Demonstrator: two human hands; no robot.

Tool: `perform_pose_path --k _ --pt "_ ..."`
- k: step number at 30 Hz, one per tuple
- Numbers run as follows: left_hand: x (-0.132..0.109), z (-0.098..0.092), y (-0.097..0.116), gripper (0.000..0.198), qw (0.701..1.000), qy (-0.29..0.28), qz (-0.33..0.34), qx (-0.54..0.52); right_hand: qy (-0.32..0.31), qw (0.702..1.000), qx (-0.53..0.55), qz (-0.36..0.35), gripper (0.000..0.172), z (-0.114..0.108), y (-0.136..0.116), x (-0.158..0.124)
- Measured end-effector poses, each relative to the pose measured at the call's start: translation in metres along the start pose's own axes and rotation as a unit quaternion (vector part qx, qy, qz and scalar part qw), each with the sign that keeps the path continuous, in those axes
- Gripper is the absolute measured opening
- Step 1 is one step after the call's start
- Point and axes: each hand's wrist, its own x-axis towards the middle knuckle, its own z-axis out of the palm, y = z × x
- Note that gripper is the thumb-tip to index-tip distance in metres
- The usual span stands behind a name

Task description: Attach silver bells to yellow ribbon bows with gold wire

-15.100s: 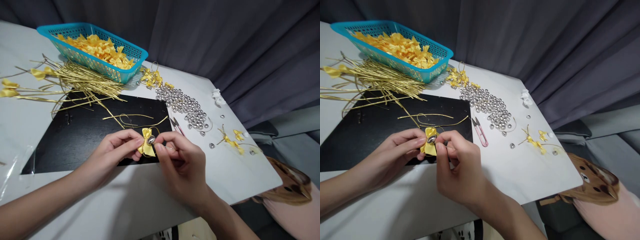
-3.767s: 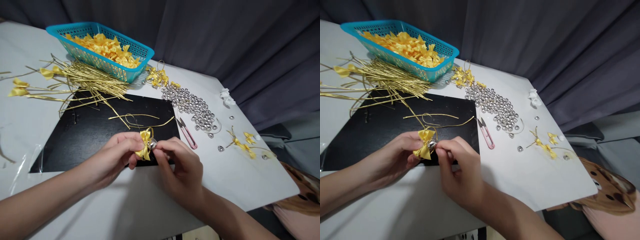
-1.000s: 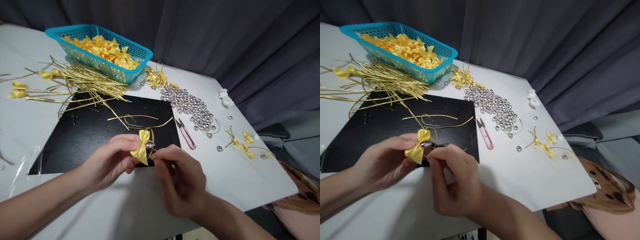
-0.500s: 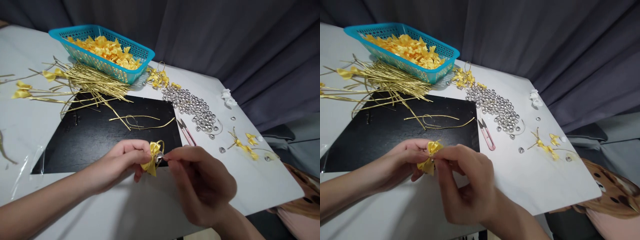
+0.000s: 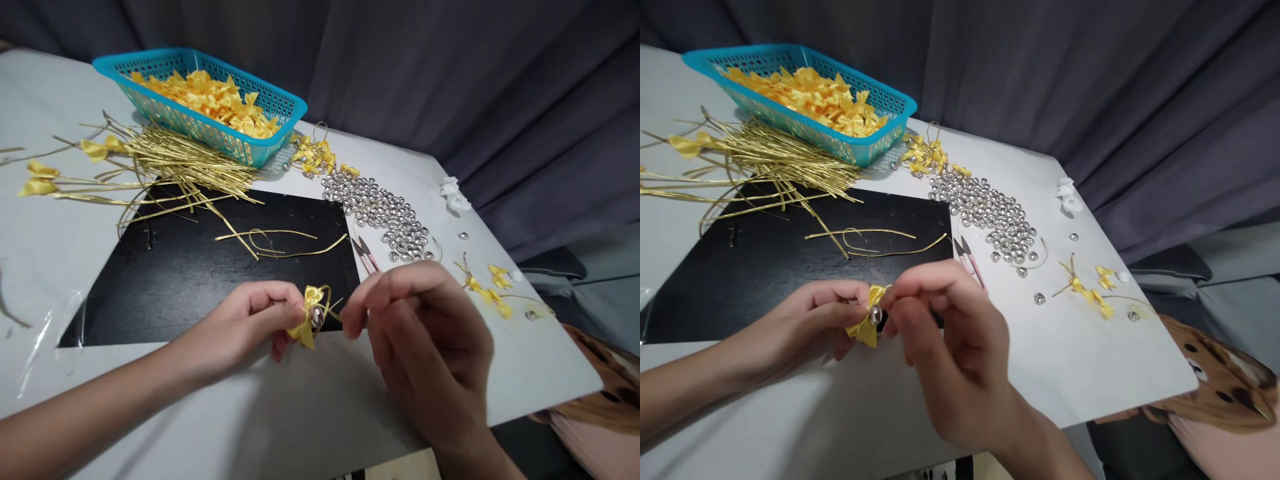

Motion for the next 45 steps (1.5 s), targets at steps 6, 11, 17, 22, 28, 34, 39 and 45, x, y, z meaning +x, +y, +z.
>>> perform_pose_path --k 6,11,17,22,28,34,39,45 --pt "0.001 -0.002 0.001 0.018 0.997 0.000 0.016 -0.070 -0.126 0.984 -0.127 0.000 0.014 0.005 0.002 0.002" --pt "0.000 -0.004 0.007 0.011 0.991 -0.007 -0.002 -0.134 -0.068 0.978 -0.198 -0.010 0.014 0.006 0.006 0.004" --pt "0.000 -0.005 0.006 0.013 0.989 -0.006 0.023 -0.143 -0.072 0.952 -0.282 -0.097 0.015 0.005 0.010 0.000" --pt "-0.002 -0.005 0.002 0.016 0.992 -0.009 0.053 -0.112 -0.065 0.919 -0.364 -0.135 0.015 0.003 0.014 -0.003" --pt "-0.001 -0.004 0.002 0.010 0.990 0.012 0.050 -0.132 -0.063 0.956 -0.262 -0.119 0.018 0.003 0.012 0.000" --pt "0.002 -0.004 -0.001 0.010 0.993 0.051 0.045 -0.095 -0.030 0.997 -0.071 0.014 0.015 0.011 0.015 0.002" --pt "0.002 -0.004 -0.003 0.019 0.989 0.060 0.047 -0.128 -0.031 0.994 -0.098 -0.024 0.014 0.009 0.019 0.002" --pt "0.001 -0.005 0.002 0.008 0.990 0.046 0.014 -0.132 -0.040 0.986 -0.149 -0.058 0.017 0.001 0.018 0.006"
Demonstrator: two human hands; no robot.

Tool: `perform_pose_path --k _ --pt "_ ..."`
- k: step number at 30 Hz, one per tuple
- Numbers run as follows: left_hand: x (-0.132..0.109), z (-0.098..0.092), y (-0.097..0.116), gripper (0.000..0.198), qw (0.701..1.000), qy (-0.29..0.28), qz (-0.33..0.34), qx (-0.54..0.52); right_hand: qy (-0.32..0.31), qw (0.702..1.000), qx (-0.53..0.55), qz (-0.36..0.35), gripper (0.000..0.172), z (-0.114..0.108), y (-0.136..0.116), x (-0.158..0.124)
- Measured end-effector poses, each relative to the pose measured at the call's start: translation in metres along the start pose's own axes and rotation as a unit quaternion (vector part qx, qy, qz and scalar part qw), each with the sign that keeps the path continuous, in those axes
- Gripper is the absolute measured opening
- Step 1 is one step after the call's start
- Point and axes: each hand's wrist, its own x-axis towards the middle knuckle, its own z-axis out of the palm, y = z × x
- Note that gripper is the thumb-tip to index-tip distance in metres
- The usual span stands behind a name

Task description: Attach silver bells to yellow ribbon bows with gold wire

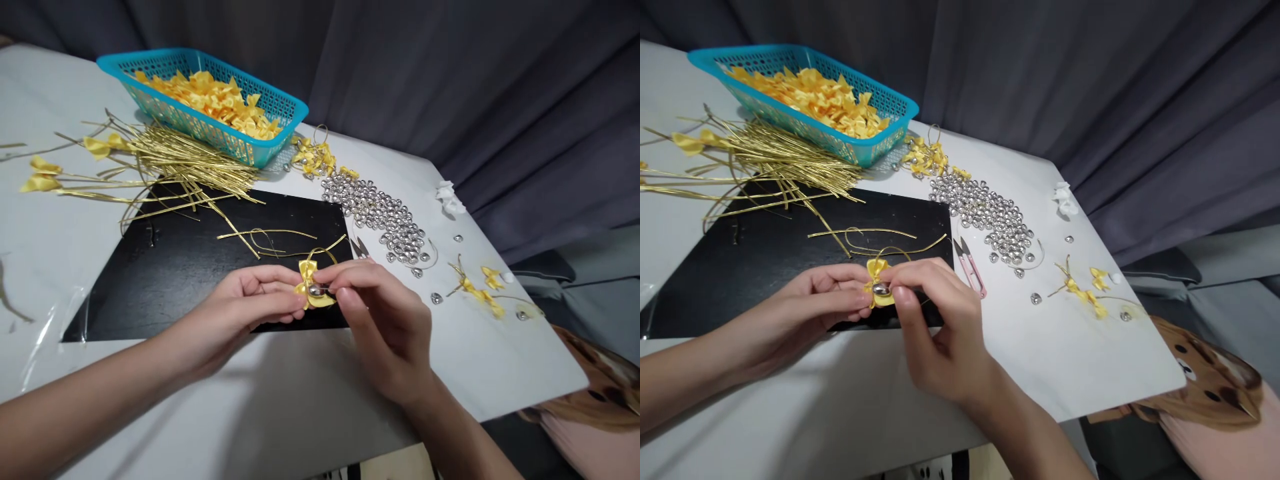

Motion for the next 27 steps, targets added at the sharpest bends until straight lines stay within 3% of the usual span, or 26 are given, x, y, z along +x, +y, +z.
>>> perform_pose_path --k 5,8,11,14,18,24,27 --pt "0.001 -0.001 0.000 0.005 1.000 -0.015 -0.003 0.013 -0.032 0.999 0.001 -0.017 0.017 -0.003 -0.001 0.002" --pt "0.002 0.001 -0.001 0.005 1.000 0.008 0.004 0.029 0.017 1.000 0.025 0.007 0.017 -0.006 -0.003 0.002" --pt "0.002 0.004 -0.002 0.010 0.999 0.036 0.007 0.039 0.057 0.988 0.134 0.041 0.016 -0.011 -0.006 0.000" --pt "0.002 0.003 -0.002 0.015 0.998 0.029 0.016 0.045 -0.035 0.979 0.191 0.070 0.017 -0.012 -0.010 -0.002" --pt "0.002 0.000 -0.003 0.012 0.997 -0.005 0.038 0.059 -0.121 0.989 0.086 0.027 0.022 -0.006 -0.008 -0.001" --pt "0.001 -0.003 -0.006 0.013 0.998 -0.021 0.042 0.047 -0.041 0.994 -0.086 0.046 0.012 -0.005 -0.001 0.003" --pt "0.002 -0.004 -0.007 0.012 0.998 -0.017 0.043 0.052 -0.038 0.990 -0.132 0.015 0.011 -0.006 -0.003 0.004"
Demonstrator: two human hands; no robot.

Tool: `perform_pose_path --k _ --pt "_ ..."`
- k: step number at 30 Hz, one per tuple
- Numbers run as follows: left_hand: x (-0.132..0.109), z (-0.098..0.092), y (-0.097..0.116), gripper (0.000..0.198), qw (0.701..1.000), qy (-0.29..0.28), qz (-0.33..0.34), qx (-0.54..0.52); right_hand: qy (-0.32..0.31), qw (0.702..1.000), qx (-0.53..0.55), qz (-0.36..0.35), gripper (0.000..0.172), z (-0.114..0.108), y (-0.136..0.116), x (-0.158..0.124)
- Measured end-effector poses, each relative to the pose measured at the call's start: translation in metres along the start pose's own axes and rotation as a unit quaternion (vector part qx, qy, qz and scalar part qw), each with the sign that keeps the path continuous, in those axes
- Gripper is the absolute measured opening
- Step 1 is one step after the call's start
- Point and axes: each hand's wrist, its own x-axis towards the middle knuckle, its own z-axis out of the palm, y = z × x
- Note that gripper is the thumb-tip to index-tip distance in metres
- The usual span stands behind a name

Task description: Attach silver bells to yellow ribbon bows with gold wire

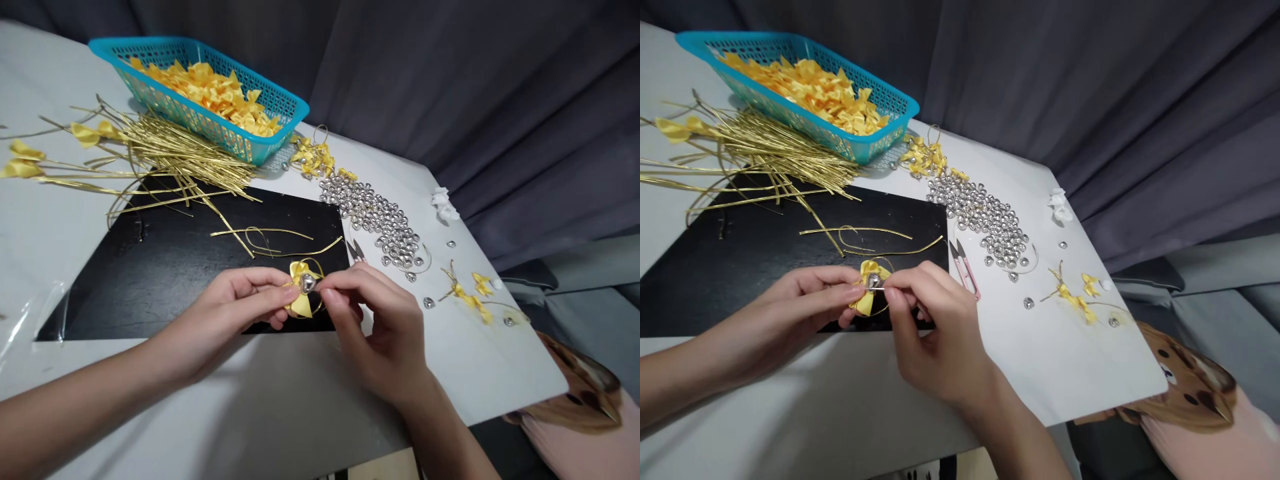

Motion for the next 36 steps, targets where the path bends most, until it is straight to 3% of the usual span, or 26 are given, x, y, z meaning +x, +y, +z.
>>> perform_pose_path --k 5,10,18,25,31,36 --pt "-0.0006 -0.0014 -0.0002 0.009 1.000 0.010 0.005 0.021 0.015 0.998 -0.027 -0.061 0.014 0.0014 -0.0026 -0.0023" --pt "-0.0016 -0.0009 0.0008 0.005 1.000 0.012 -0.006 0.004 0.012 0.996 -0.084 -0.037 0.013 0.0043 0.0009 -0.0048" --pt "-0.0005 0.0015 0.0030 0.007 0.999 0.015 -0.021 -0.037 0.005 0.998 -0.056 -0.031 0.011 0.0032 0.0007 -0.0053" --pt "-0.0009 0.0005 0.0025 0.006 1.000 0.016 0.002 -0.006 -0.008 0.998 -0.044 -0.041 0.011 0.0021 -0.0005 -0.0066" --pt "-0.0034 0.0001 0.0007 0.006 0.998 0.043 0.019 0.033 0.001 1.000 -0.027 -0.013 0.011 0.0036 -0.0003 -0.0064" --pt "-0.0056 0.0036 0.0018 0.014 0.991 0.089 0.035 0.090 0.060 0.994 0.068 0.068 0.009 0.0043 -0.0064 -0.0036"
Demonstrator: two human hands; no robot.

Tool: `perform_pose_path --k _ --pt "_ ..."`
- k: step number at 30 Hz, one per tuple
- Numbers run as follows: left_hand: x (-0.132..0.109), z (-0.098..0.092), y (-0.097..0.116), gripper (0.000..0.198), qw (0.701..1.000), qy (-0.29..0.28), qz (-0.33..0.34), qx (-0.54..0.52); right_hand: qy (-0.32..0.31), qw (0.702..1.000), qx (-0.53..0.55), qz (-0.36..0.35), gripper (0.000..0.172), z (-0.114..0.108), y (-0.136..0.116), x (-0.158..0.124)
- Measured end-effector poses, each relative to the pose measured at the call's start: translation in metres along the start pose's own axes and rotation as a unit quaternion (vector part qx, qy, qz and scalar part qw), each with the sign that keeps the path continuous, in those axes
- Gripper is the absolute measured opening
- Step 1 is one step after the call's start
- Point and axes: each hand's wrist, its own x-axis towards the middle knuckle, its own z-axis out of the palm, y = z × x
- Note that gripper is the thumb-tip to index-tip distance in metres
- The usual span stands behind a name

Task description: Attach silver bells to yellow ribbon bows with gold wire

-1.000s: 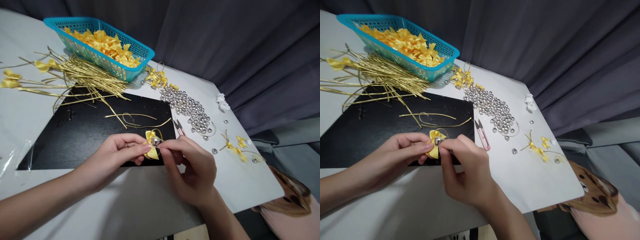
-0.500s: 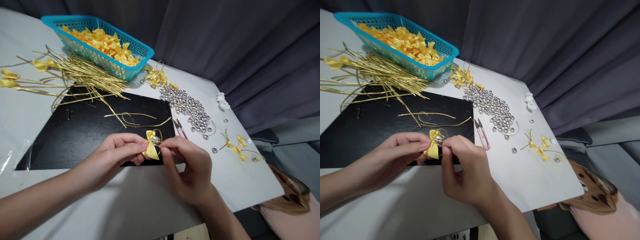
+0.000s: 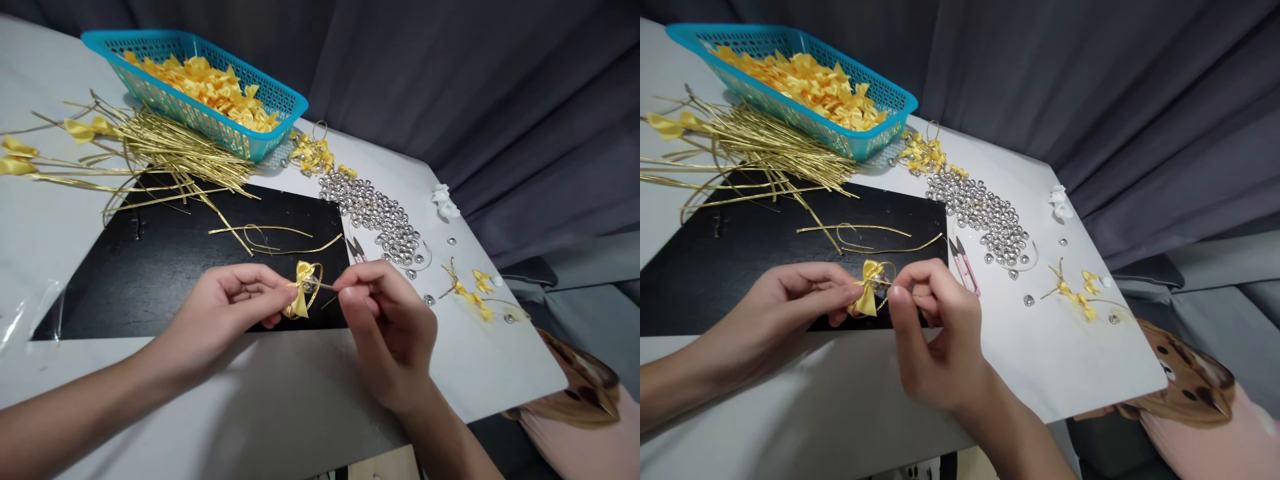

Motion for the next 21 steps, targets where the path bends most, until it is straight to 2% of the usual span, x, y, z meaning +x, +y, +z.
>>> perform_pose_path --k 2,5,7,12,15,19,21 --pt "-0.0008 0.0014 0.0018 0.016 1.000 -0.001 -0.008 0.016 0.000 0.998 0.042 0.041 0.007 0.0015 -0.0013 0.0011" --pt "-0.0017 0.0025 0.0039 0.014 0.999 -0.008 -0.020 0.031 -0.033 0.994 0.075 0.074 0.004 0.0034 -0.0004 0.0024" --pt "-0.0024 0.0029 0.0044 0.013 0.999 -0.007 -0.025 0.040 -0.037 0.997 0.054 0.043 0.003 0.0034 0.0011 0.0028" --pt "-0.0030 0.0043 0.0044 0.018 0.998 0.007 -0.023 0.062 0.016 0.992 -0.064 -0.110 0.009 0.0004 0.0051 0.0022" --pt "-0.0028 0.0056 0.0044 0.019 0.997 0.014 -0.026 0.067 0.028 0.981 -0.130 -0.138 0.020 -0.0009 0.0071 0.0000" --pt "-0.0035 0.0058 0.0042 0.019 0.996 0.019 -0.029 0.082 -0.026 0.973 -0.163 -0.159 0.032 -0.0016 0.0076 -0.0034" --pt "-0.0037 0.0052 0.0038 0.020 0.996 0.019 -0.024 0.084 -0.033 0.970 -0.173 -0.166 0.031 -0.0012 0.0076 -0.0039"
